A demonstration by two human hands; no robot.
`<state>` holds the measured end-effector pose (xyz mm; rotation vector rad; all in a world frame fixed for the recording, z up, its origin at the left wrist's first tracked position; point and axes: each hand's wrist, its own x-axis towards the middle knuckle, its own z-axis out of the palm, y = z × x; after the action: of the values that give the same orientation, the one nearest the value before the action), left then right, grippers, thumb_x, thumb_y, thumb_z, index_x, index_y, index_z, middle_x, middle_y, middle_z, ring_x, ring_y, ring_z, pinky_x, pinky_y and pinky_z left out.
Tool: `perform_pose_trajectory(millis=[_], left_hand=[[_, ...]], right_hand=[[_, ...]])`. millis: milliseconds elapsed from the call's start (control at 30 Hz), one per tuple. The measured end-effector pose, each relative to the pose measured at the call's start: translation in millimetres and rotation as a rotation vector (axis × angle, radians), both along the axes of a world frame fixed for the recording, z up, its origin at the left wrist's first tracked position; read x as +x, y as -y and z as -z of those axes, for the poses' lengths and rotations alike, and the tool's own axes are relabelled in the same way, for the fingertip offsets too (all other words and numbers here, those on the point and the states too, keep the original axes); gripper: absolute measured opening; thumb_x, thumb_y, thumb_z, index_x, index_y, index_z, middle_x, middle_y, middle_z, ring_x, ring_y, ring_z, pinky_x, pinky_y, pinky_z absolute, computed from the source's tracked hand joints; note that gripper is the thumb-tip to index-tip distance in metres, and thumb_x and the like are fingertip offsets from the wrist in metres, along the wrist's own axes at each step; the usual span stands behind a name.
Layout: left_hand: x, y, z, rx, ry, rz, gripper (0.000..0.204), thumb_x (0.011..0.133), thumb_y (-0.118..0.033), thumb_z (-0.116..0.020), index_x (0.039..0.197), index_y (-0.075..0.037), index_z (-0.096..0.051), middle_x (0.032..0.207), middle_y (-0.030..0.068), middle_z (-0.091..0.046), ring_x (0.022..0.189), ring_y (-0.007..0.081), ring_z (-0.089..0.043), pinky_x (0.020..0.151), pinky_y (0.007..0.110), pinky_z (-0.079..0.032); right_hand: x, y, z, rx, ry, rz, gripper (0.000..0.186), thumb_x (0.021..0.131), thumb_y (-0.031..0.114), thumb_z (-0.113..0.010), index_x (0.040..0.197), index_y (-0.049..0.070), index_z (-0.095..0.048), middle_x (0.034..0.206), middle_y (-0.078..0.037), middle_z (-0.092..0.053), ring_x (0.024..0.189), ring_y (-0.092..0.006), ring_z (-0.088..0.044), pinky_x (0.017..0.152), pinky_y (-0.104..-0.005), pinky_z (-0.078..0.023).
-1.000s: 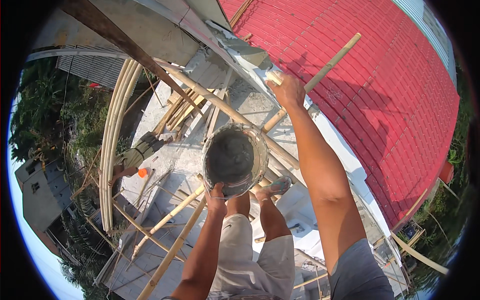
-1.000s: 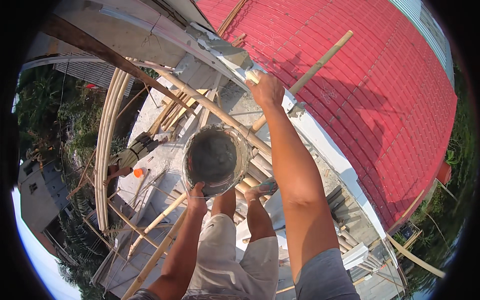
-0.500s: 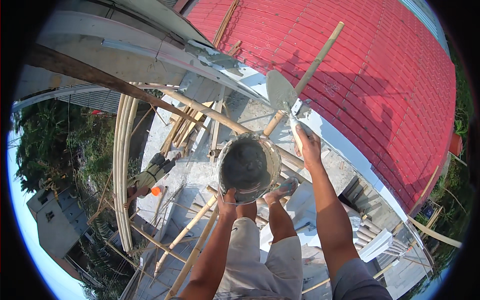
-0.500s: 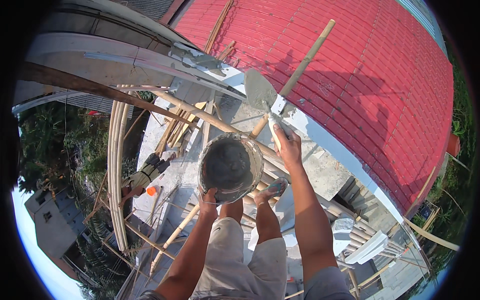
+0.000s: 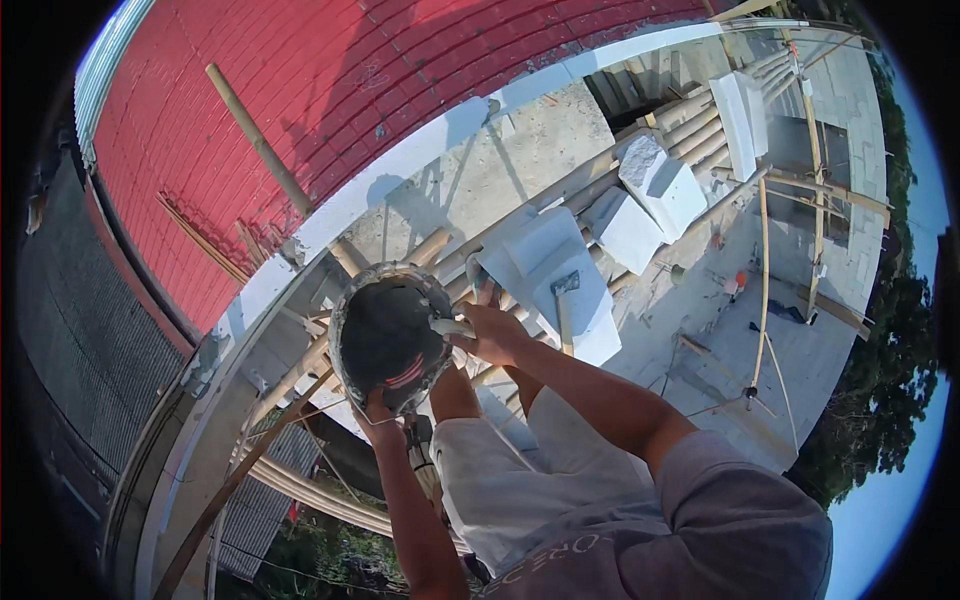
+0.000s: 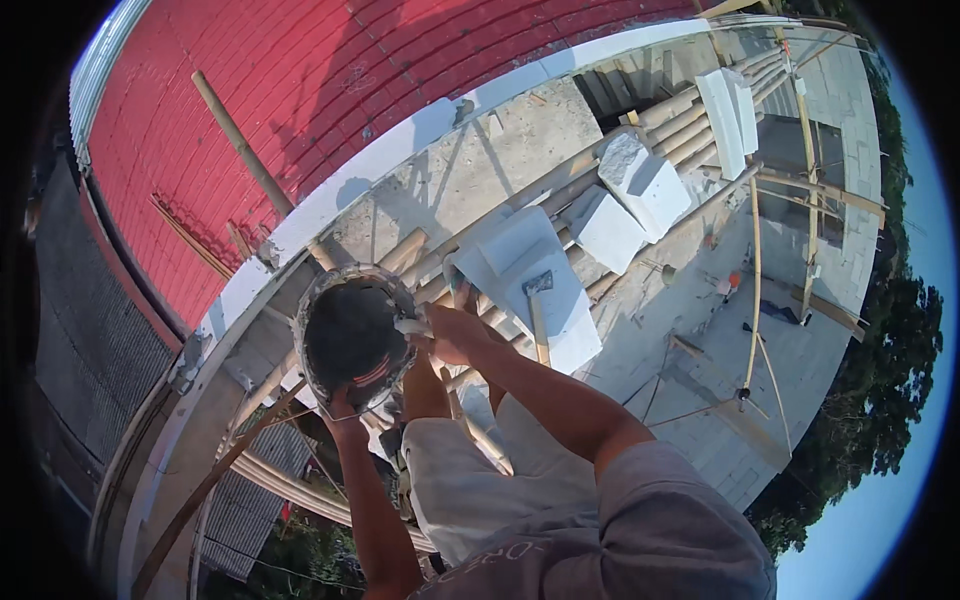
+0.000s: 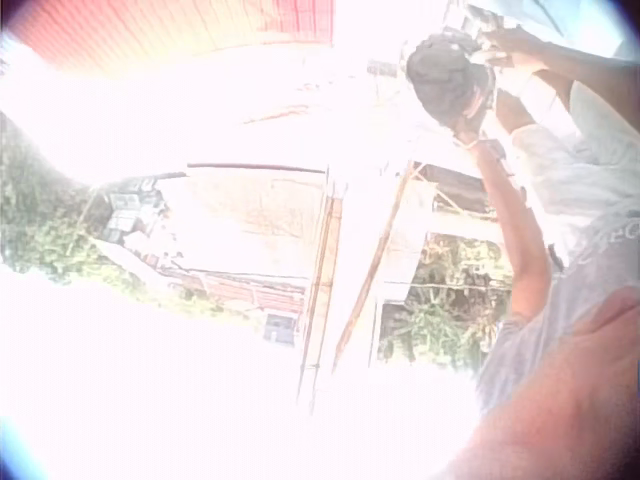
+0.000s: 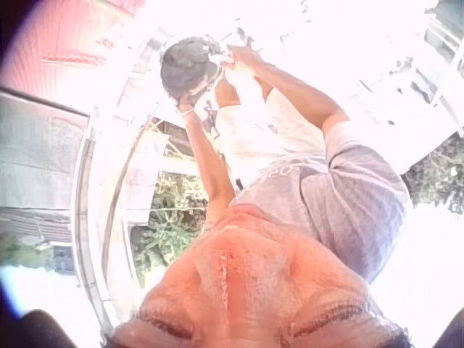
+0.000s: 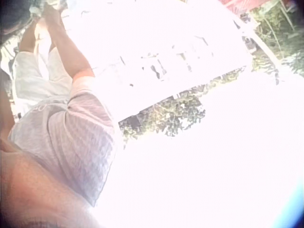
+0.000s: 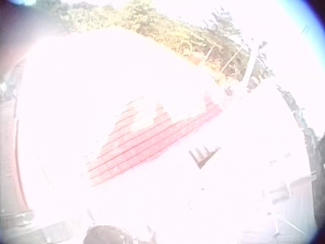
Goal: The person applies mortar to the edge of a wall using a trowel, places decorative stone tiles along the top edge, and secures them by tapping them with the handle of a hammer.
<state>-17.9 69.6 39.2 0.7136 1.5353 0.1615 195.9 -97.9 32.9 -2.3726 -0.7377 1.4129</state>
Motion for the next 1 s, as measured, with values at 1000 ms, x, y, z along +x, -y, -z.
perform_pose_trajectory(millis=[1000], left_hand=[[216.7,69.7,-31.9,-0.076,0.126,1.050,0.056,0.094,-0.022,-0.068,0.142,-0.005,-0.044,0.129,0.0107,-0.058,0.115,0.0210,-0.057,0.095,0.034,-0.047]], right_hand=[[59.9,86.0,-180.6,0.553,-0.133,1.216,0.061,0.088,0.025,-0.077,0.136,-0.004,-0.053,0.076,-0.004,-0.056,0.066,-0.0073,-0.044,0.063,-0.0240,-0.042]])
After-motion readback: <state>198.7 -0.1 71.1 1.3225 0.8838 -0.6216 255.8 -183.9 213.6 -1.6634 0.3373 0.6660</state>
